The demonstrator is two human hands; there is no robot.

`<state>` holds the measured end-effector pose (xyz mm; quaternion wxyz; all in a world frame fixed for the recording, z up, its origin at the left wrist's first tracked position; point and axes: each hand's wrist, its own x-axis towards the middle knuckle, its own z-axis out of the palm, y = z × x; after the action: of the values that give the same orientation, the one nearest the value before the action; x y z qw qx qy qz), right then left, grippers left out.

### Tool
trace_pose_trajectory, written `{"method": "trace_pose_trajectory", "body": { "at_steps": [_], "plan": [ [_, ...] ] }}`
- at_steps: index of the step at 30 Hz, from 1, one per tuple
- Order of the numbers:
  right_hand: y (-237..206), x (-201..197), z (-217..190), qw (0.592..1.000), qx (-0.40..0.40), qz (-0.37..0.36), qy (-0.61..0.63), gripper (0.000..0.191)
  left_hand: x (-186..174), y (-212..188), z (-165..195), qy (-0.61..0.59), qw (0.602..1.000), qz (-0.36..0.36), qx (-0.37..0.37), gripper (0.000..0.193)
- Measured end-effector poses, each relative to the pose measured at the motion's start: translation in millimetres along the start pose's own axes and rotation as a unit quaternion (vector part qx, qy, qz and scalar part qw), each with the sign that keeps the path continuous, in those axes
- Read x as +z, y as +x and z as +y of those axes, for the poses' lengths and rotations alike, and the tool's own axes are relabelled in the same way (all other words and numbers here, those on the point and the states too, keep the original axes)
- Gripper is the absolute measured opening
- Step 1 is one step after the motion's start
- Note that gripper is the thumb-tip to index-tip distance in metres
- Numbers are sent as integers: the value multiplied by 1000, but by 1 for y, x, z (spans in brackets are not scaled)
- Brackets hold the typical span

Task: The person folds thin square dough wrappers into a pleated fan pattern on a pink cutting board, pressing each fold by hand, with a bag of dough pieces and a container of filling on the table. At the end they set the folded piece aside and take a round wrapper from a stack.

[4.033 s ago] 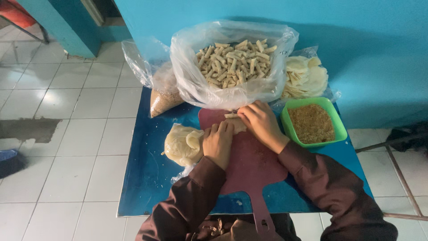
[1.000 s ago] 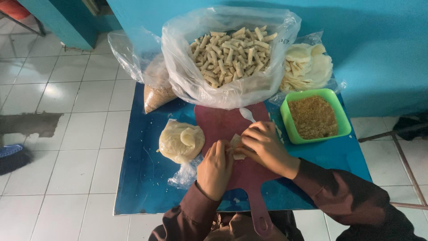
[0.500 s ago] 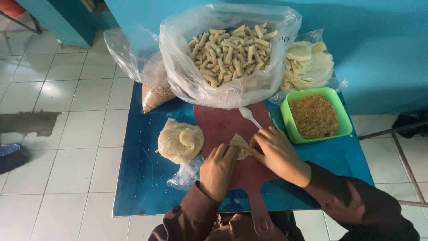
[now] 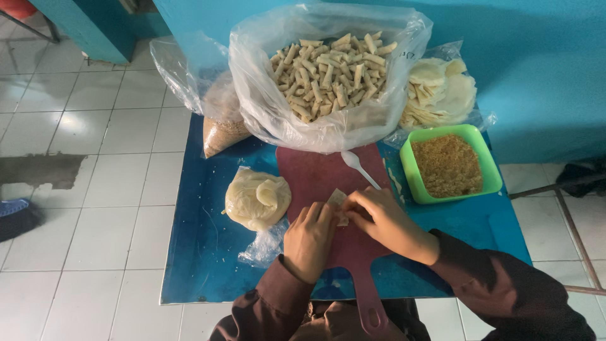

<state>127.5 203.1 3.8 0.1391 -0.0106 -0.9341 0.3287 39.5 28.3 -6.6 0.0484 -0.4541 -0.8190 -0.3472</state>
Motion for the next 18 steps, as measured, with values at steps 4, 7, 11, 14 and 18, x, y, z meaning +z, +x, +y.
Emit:
{"method": "trace_pose_trajectory", "body": {
  "at_steps": [4,7,11,14,18],
  "plan": [
    [-3,5,4,995,-86,19,-54,23,-5,-1,-6,-59,998,-17,-6,25],
    [-6,6,6,990,-126,25,-63,24,-13,-3,-16,-64,996,-46,37,28],
    [-4,5,7,989,-124,2,-79,22,-9,-1,-25,-1,990,-41,132,27],
    [-5,0,6,988,-134,-10,-72,33,0,0,-27,76,979,-31,186,24],
    [-2,2,6,991,-114,-21,-60,34,3,1,-31,64,986,-32,151,16]
  ]
}}
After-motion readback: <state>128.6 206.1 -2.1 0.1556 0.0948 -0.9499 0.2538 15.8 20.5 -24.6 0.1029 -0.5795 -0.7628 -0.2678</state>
